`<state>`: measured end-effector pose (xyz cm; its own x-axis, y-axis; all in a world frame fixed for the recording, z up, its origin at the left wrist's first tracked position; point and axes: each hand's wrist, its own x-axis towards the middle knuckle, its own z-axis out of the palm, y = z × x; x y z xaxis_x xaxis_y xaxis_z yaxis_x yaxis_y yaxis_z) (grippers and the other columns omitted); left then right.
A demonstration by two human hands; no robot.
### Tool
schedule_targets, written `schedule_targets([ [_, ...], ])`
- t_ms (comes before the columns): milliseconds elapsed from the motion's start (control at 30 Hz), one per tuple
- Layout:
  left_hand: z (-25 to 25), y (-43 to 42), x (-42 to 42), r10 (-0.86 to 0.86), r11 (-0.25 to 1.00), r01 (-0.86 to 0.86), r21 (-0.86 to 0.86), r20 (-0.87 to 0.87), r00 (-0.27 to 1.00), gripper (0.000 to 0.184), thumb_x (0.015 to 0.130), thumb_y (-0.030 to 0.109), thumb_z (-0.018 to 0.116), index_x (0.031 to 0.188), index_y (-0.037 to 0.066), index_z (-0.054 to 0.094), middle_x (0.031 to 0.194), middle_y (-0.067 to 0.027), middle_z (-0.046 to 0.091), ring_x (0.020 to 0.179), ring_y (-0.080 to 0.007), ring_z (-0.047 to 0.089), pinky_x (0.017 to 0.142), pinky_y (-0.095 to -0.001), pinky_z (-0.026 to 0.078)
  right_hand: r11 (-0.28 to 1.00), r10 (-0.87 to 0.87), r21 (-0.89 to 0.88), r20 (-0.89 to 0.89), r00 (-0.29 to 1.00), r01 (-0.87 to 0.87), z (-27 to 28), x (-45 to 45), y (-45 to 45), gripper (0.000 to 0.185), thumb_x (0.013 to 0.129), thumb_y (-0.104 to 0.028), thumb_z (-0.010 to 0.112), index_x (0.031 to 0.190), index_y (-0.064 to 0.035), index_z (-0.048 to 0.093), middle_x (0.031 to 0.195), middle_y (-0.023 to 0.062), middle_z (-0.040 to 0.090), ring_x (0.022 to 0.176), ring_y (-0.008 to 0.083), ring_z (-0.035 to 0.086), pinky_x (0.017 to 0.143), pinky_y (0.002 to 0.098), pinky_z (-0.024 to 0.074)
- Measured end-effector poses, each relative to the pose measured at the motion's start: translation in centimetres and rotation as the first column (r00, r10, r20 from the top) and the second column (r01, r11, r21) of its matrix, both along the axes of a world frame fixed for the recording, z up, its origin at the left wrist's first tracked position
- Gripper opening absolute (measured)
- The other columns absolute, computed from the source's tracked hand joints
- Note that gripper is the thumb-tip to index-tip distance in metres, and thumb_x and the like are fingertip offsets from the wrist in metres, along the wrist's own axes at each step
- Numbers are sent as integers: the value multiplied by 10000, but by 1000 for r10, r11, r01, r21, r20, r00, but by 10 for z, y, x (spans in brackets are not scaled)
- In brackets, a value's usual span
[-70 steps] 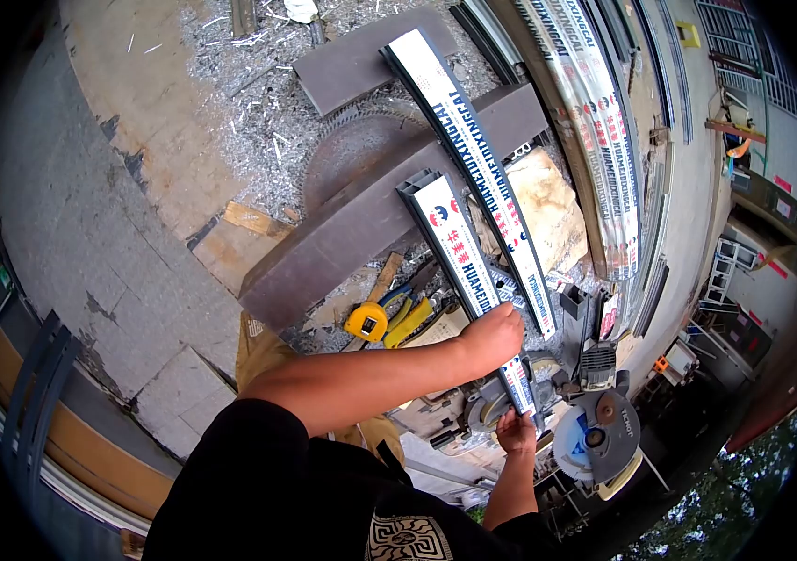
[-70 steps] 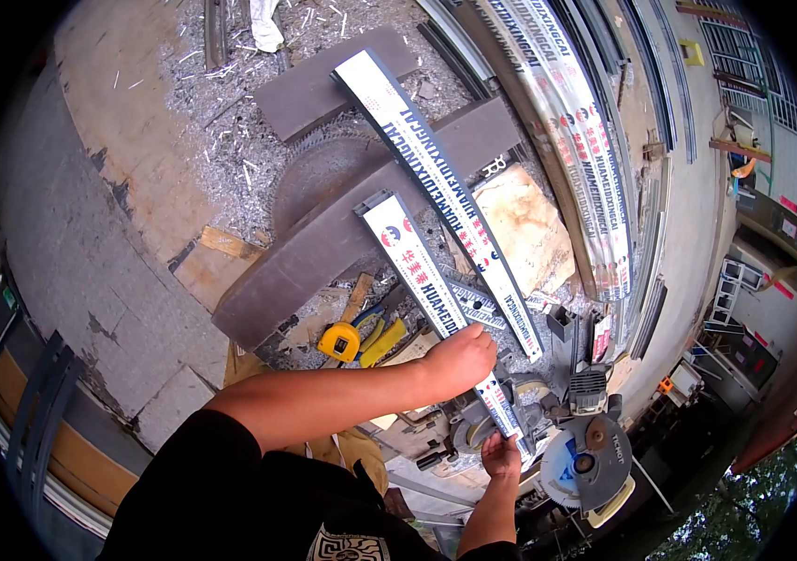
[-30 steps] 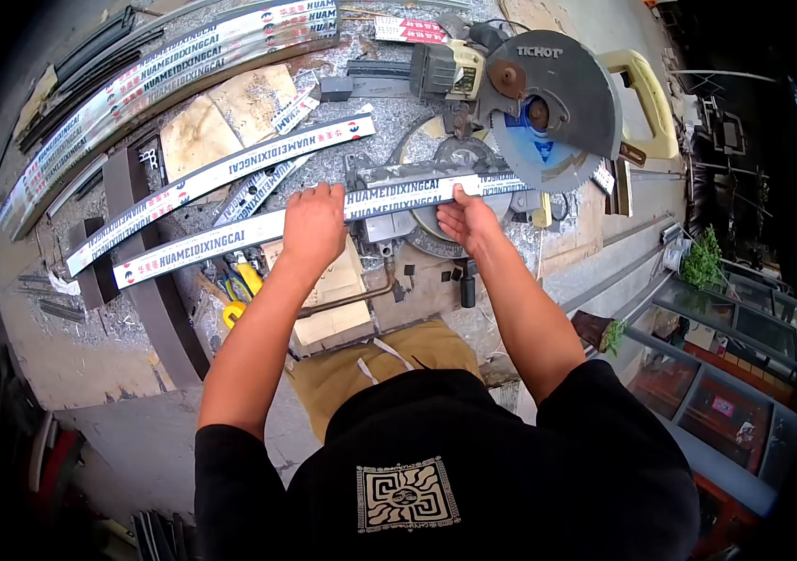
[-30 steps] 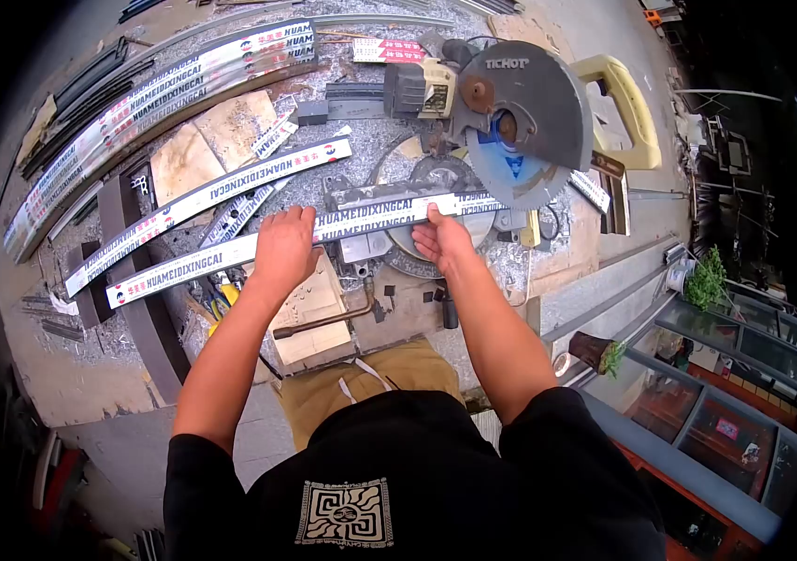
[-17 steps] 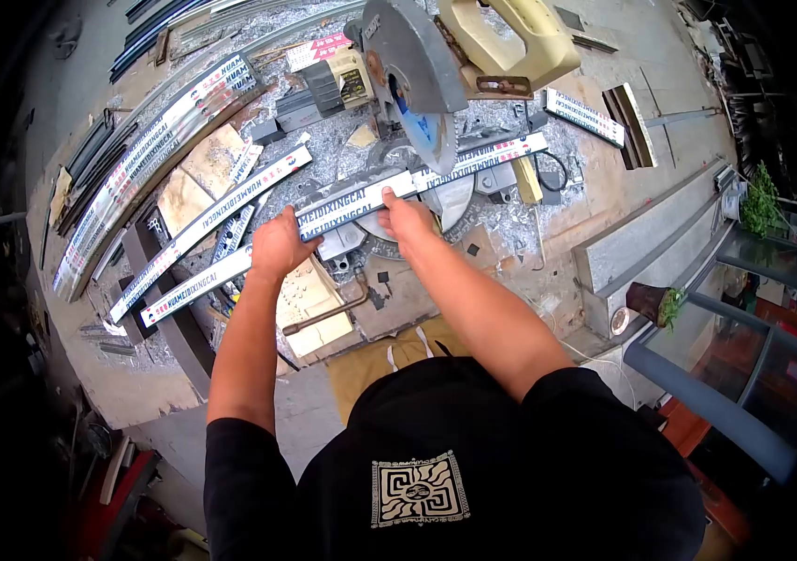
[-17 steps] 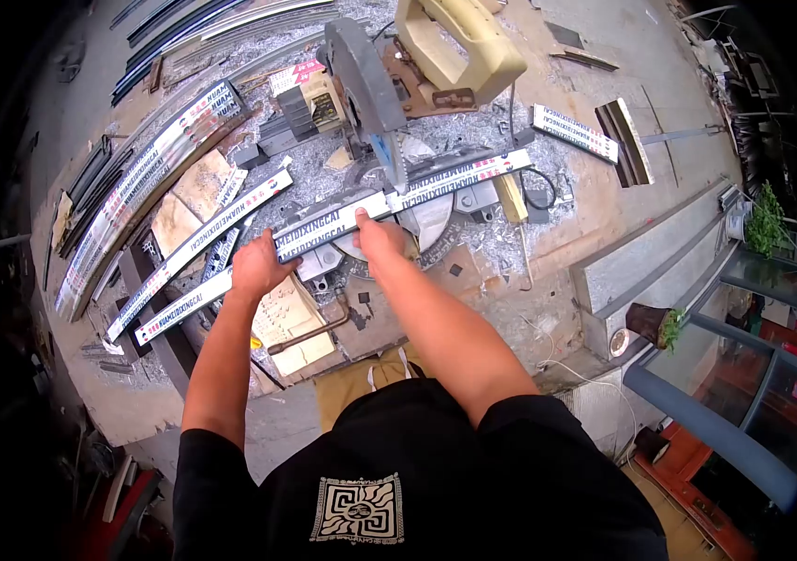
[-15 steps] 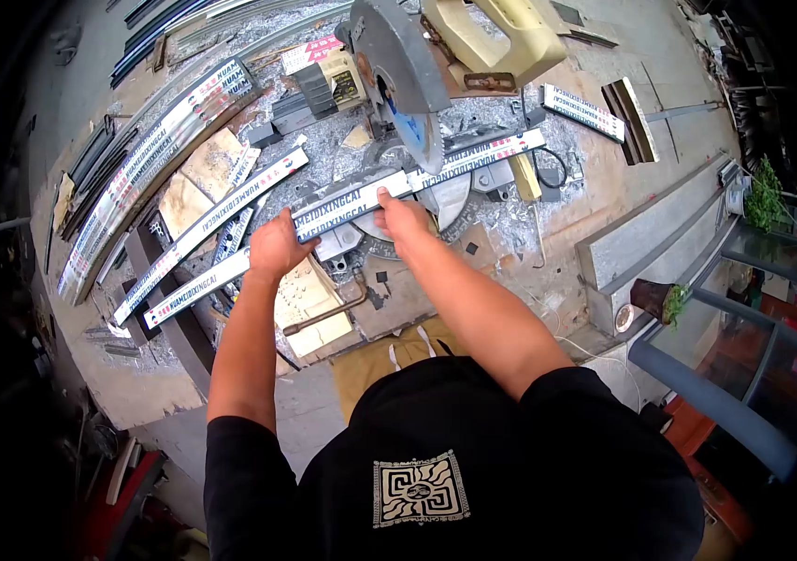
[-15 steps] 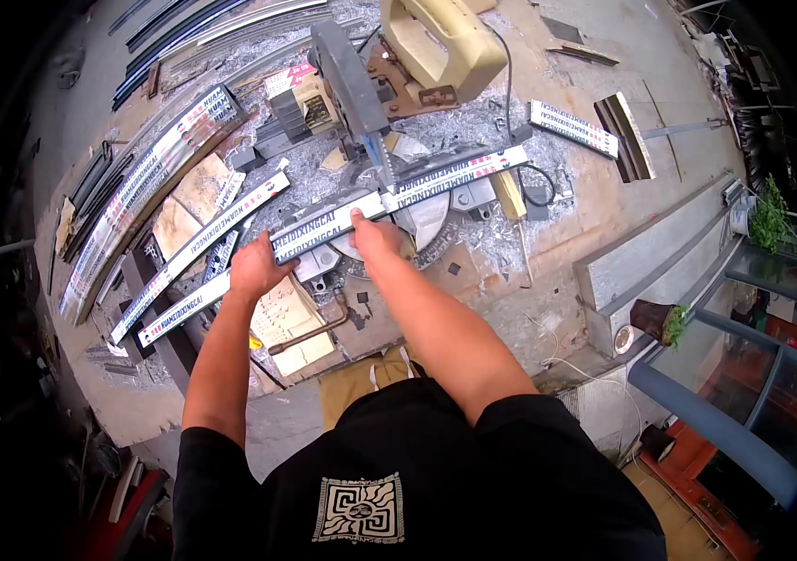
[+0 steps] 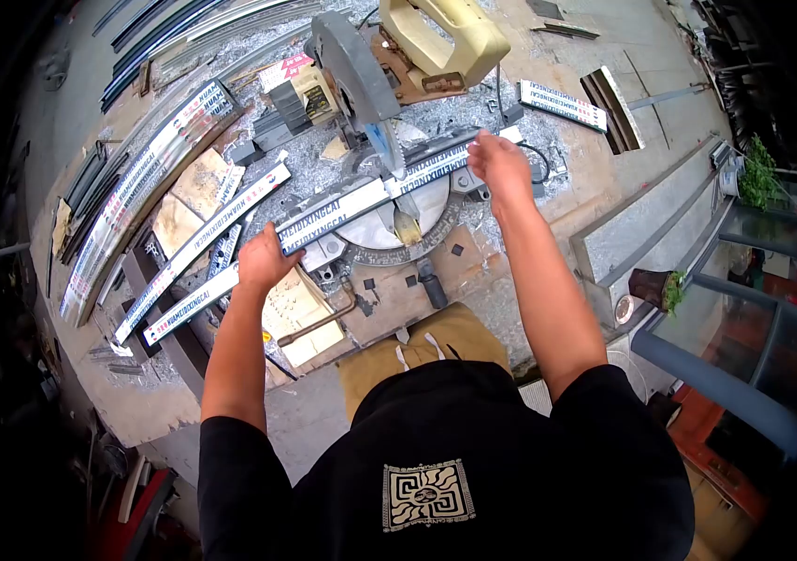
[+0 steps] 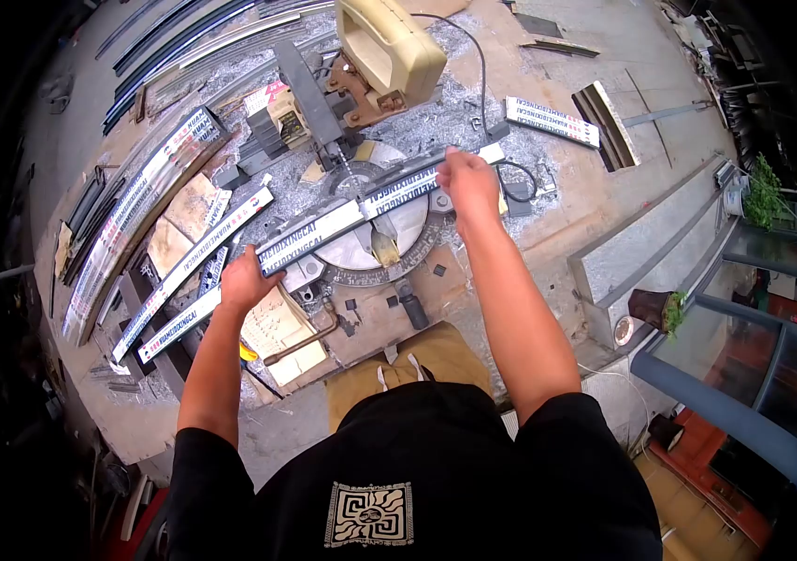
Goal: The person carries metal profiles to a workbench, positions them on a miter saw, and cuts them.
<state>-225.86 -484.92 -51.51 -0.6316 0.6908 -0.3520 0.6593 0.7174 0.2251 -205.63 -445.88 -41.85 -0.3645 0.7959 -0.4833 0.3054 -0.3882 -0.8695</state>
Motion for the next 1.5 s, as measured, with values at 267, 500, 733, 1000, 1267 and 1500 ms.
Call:
schedule_targets([
  [267,-2,-2,2,15,999,-15,42,2,1000,966,807,445,899,1477,-45,404,1041,-255,754,938,-431,753,844,-494,598,568,375,721,203,905,-397,211,-139,41,526,1042,-392,650,1387,4,666,1260,210,748,1110,305,731,976,400,561],
  [500,1,1,3,26,999,-26,23,26,999,992,809,438,902,1517,-4,365,1059,-258,756,952,-433,756,852,-498,600,126,455,704,585,671,-699,240,-137,14,643,985,-395,646,1440,58,614,1397,306,660,1304,420,645,1123,434,490],
  [733,-1,2,1,16,998,-17,58,16,1000,943,818,446,887,1493,14,389,1084,-254,759,964,-425,756,858,-495,601,186,385,732,559,734,-655,223,-115,3,588,979,-352,654,1423,31,634,1357,300,683,1267,431,664,1109,451,502],
  [1000,7,-1,0,60,996,-64,59,55,997,927,801,433,893,1486,19,424,1103,-254,757,987,-441,745,883,-507,596,530,459,628,352,816,-570,183,-23,-46,515,972,-137,671,1433,-89,446,1107,249,731,959,367,750,881,443,582],
  [1267,4,-5,0,69,993,-76,95,70,995,937,780,413,916,1483,64,405,1041,-249,756,993,-450,734,881,-517,576,789,456,377,171,874,-485,142,22,-66,386,956,-102,737,1310,-83,584,1067,96,700,801,123,662,674,287,570],
  [1500,5,-3,0,69,994,-75,85,70,995,956,786,423,909,1498,47,394,1052,-255,755,972,-453,738,865,-521,586,807,431,380,141,891,-451,133,27,-68,397,955,-96,737,1323,-85,588,1066,86,700,798,119,660,678,281,563],
])
